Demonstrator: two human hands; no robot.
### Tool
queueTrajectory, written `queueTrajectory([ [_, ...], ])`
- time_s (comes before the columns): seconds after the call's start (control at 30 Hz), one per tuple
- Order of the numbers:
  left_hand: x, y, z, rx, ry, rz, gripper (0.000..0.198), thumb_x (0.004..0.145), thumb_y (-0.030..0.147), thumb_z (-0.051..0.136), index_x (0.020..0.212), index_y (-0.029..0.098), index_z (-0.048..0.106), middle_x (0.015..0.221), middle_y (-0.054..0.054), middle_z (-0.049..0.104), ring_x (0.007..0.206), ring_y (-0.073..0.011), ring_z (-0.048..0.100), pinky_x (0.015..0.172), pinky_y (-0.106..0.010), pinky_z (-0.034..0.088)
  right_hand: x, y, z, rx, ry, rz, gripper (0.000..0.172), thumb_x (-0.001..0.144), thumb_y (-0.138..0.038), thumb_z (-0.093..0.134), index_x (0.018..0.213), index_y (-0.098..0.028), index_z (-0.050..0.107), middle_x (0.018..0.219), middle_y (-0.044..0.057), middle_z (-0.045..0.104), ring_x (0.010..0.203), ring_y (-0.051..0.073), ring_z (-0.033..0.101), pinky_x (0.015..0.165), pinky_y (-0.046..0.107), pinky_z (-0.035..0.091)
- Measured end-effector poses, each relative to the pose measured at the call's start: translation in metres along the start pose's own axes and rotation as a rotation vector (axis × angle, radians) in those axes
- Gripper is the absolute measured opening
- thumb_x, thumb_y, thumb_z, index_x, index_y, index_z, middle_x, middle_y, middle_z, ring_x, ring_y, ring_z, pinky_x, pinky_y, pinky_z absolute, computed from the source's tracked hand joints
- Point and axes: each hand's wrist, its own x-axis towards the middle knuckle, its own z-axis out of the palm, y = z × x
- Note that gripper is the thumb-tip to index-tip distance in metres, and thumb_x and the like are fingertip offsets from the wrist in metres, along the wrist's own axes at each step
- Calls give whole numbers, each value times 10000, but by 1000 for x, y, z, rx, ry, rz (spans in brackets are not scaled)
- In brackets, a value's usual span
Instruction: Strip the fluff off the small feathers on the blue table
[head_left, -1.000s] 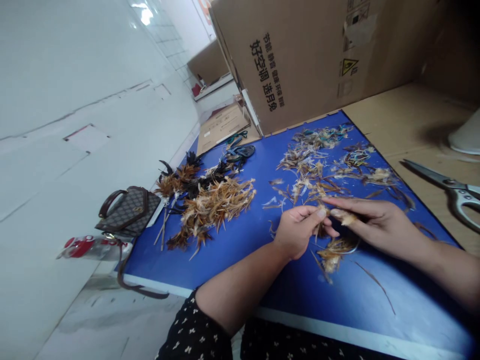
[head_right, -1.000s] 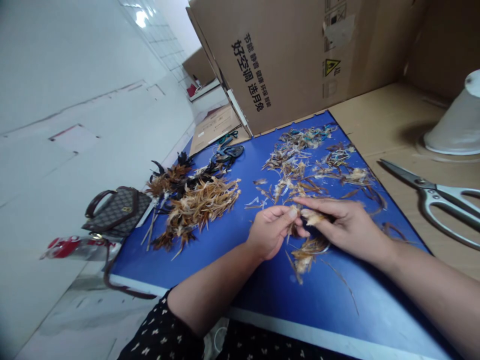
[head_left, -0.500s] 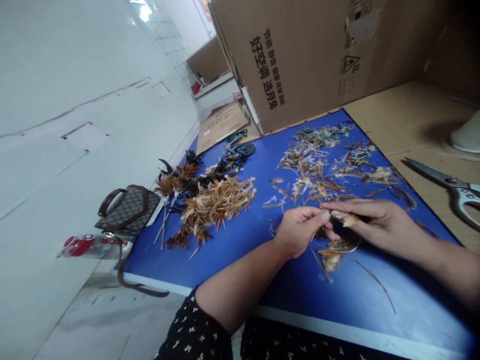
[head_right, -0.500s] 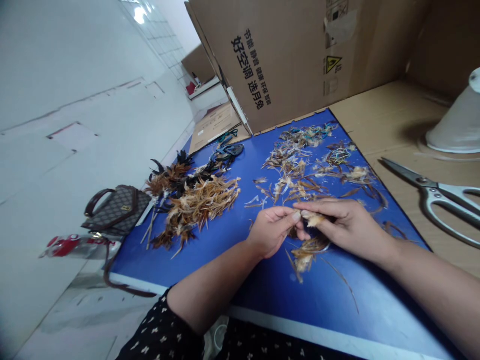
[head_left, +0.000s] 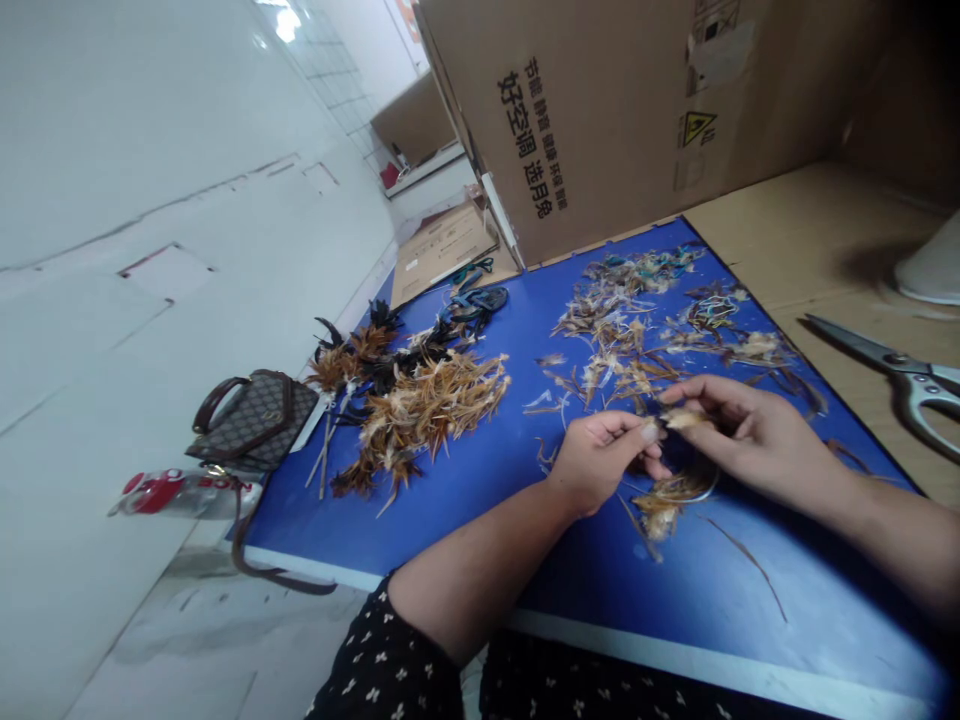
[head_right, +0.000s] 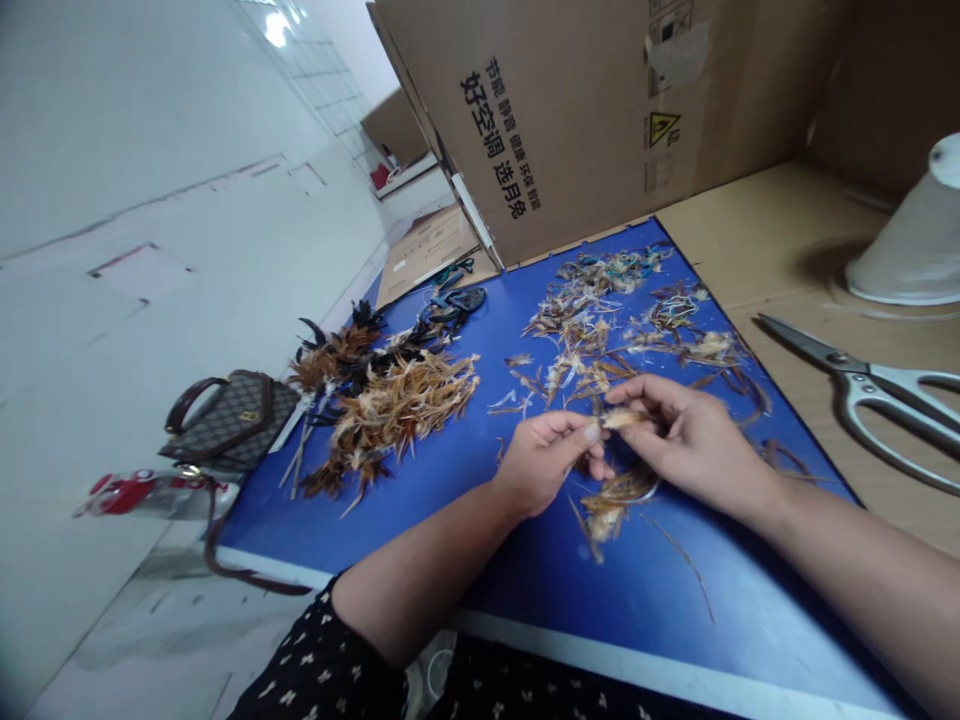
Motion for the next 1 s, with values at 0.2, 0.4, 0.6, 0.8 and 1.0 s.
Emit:
queueTrajectory([
  [0.2,-3,-6,9,-42,118,45,475,770,585,966,901,152,821,841,-59,782,701,-127,707,754,-296,579,0,2,-10,93,-70,41,490,927,-659,811,1196,-257,728,893,5,634,816,185,589,730,295,514],
  [0.4,-4,-9,12,-120,157,108,451,783,567,968,922,157,846,879,-84,803,791,-160,724,844,-340,613,2,13,-6,199,-47,153,433,1023,-687,694,1016,-255,719,781,-20,537,702,152,460,603,279,399],
  [0.6,-2,-10,12,-138,203,181,349,850,477,932,1001,165,884,1066,-116,830,925,-180,740,913,-348,613,2,2,0,131,32,111,554,843,-744,877,1042,-244,745,859,27,727,741,175,609,670,283,487],
  [0.8,1,-14,11,-155,213,277,282,850,439,944,998,203,898,1158,-96,831,1176,-233,739,1179,-426,526,-1,-6,6,141,-32,93,630,797,-795,891,952,-206,733,761,20,694,664,142,573,610,259,447],
  [1.0,-1,-11,12,-187,124,254,276,826,431,963,983,212,904,1131,-92,828,1136,-239,749,1184,-449,531,-3,-6,10,144,-125,69,592,839,-792,860,844,-216,724,728,24,697,648,144,577,597,261,448],
])
